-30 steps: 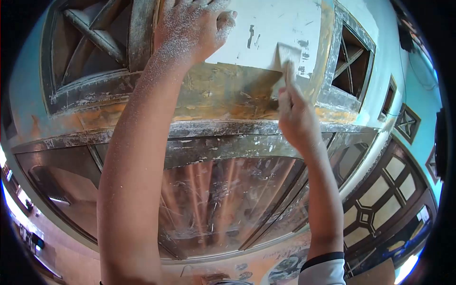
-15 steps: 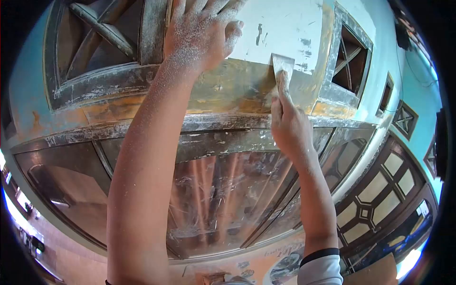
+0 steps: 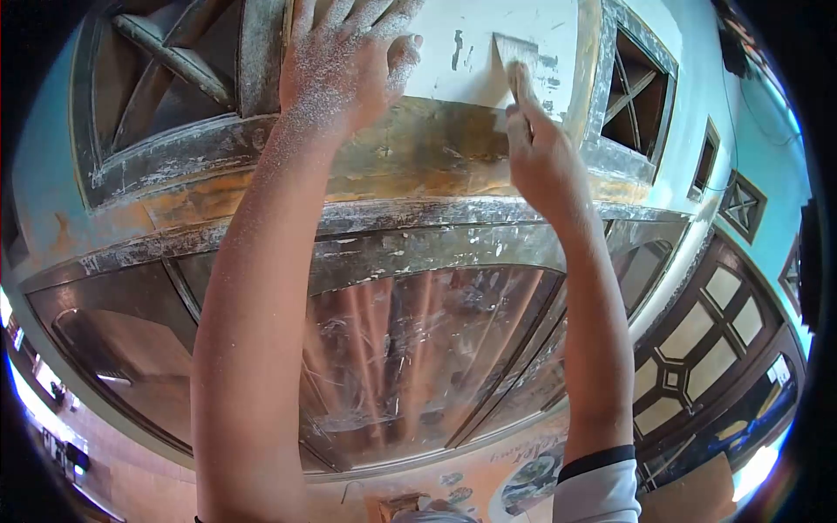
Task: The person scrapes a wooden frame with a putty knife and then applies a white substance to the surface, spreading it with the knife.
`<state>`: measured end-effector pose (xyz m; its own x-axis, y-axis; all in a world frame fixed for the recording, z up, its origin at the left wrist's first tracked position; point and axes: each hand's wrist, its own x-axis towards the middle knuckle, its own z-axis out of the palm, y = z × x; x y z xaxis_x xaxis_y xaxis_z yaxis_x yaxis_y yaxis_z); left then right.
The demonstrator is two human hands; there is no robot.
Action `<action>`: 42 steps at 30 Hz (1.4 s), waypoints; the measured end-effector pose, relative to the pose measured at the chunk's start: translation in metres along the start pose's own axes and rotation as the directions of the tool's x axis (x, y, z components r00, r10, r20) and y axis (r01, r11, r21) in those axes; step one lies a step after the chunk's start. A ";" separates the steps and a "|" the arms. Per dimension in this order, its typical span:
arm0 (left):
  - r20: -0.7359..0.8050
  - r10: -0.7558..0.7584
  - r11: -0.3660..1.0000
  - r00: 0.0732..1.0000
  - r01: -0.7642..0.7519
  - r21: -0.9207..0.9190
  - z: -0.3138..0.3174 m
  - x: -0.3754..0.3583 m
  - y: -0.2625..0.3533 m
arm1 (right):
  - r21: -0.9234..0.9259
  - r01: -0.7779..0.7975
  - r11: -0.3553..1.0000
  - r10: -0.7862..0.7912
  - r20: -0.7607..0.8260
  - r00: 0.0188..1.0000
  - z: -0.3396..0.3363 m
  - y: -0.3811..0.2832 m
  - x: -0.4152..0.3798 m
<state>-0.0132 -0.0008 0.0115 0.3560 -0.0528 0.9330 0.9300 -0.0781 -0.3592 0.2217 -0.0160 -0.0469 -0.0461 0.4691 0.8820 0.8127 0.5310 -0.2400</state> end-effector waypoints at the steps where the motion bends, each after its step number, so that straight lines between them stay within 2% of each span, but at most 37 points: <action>1: -0.008 0.000 1.000 1.000 0.000 0.001 -0.001 0.000 0.000 | -0.033 0.011 0.999 -0.011 -0.010 1.000 0.001 0.001 0.002; 4: -0.025 0.010 1.000 1.000 -0.010 0.000 0.000 0.001 -0.001 | 0.060 0.050 0.997 -0.049 -0.017 0.999 0.019 0.010 -0.024; 5: -0.036 0.014 1.000 0.999 -0.015 -0.003 0.000 0.001 -0.001 | -0.027 0.061 0.998 -0.061 0.002 0.998 0.026 0.012 -0.039; 6: -0.040 0.012 1.000 0.999 -0.012 -0.003 -0.002 0.001 0.000 | -0.199 -0.085 0.976 0.108 0.107 0.988 0.019 -0.006 -0.046; 8: -0.013 -0.002 1.000 1.000 0.002 -0.011 -0.005 0.001 0.001 | -0.166 -0.022 0.986 0.031 0.053 0.998 0.020 -0.004 -0.045; 10: -0.018 0.005 1.000 1.000 -0.005 0.001 -0.003 0.002 0.000 | -0.095 -0.028 0.995 0.034 0.064 0.997 0.009 -0.007 -0.022; 11: -0.022 0.005 1.000 1.000 -0.004 0.010 -0.002 0.001 0.000 | -0.041 0.026 0.999 -0.025 0.013 1.000 0.009 -0.001 -0.010; 14: -0.042 0.005 0.999 0.999 -0.003 0.042 0.002 0.001 0.001 | -0.026 0.006 1.000 -0.005 0.021 1.000 0.013 0.005 -0.009; 15: -0.043 0.002 0.999 0.999 0.000 0.043 0.002 0.001 0.000 | 0.035 0.045 0.998 -0.045 -0.021 0.999 0.020 0.003 -0.020; 16: -0.040 0.000 0.999 0.999 0.002 0.046 0.002 0.001 0.000 | -0.091 -0.023 0.996 0.024 0.010 1.000 0.022 -0.002 -0.036; 18: -0.035 -0.004 0.999 0.999 0.005 0.050 0.002 0.000 0.002 | -0.217 -0.068 0.974 0.093 0.109 0.990 0.020 -0.007 -0.048; 19: -0.038 -0.011 0.999 0.999 0.012 0.040 0.002 0.000 0.002 | -0.213 -0.065 0.975 0.089 0.109 0.990 0.017 -0.007 -0.042; 21: -0.031 -0.012 0.999 0.999 0.013 0.035 0.001 0.001 0.002 | -0.055 0.027 0.998 -0.026 0.013 1.000 0.011 -0.003 -0.019; 24: -0.011 -0.004 0.999 1.000 0.004 0.050 0.000 0.000 0.003 | -0.052 -0.009 0.999 0.008 -0.002 1.000 0.008 -0.003 0.004; 26: -0.037 -0.004 0.999 0.999 0.006 0.053 0.001 0.000 0.003 | -0.032 0.063 0.997 -0.064 -0.044 0.997 0.023 0.010 -0.012; 27: -0.037 -0.005 0.999 0.999 0.007 0.052 0.001 -0.001 0.005 | -0.066 -0.001 0.998 0.003 0.031 0.999 0.024 0.005 -0.028; 30: -0.043 -0.012 0.998 0.999 0.015 0.067 -0.002 0.001 0.006 | -0.168 -0.039 0.985 0.057 0.105 0.993 0.022 -0.002 -0.046; 34: -0.031 -0.006 0.999 0.999 0.008 0.040 -0.003 0.000 0.007 | -0.063 -0.020 0.998 0.021 0.012 1.000 0.008 -0.005 -0.005; 38: -0.036 0.006 0.999 0.999 -0.004 0.049 -0.002 0.001 0.005 | -0.023 -0.025 0.999 0.026 0.023 0.999 0.023 0.004 -0.031; 39: -0.031 0.006 0.999 1.000 -0.004 0.046 -0.001 0.000 0.007 | -0.087 -0.072 0.994 0.076 0.044 0.996 0.026 0.001 -0.044; 42: -0.049 -0.022 0.996 0.999 0.026 0.080 -0.001 0.002 0.008 | -0.042 -0.041 0.998 0.042 0.007 0.999 0.021 -0.005 -0.038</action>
<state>-0.0050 -0.0030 0.0104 0.3303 -0.1003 0.9385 0.9433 0.0004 -0.3319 0.2077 -0.0219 -0.0878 -0.0161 0.4955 0.8685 0.8377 0.4809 -0.2588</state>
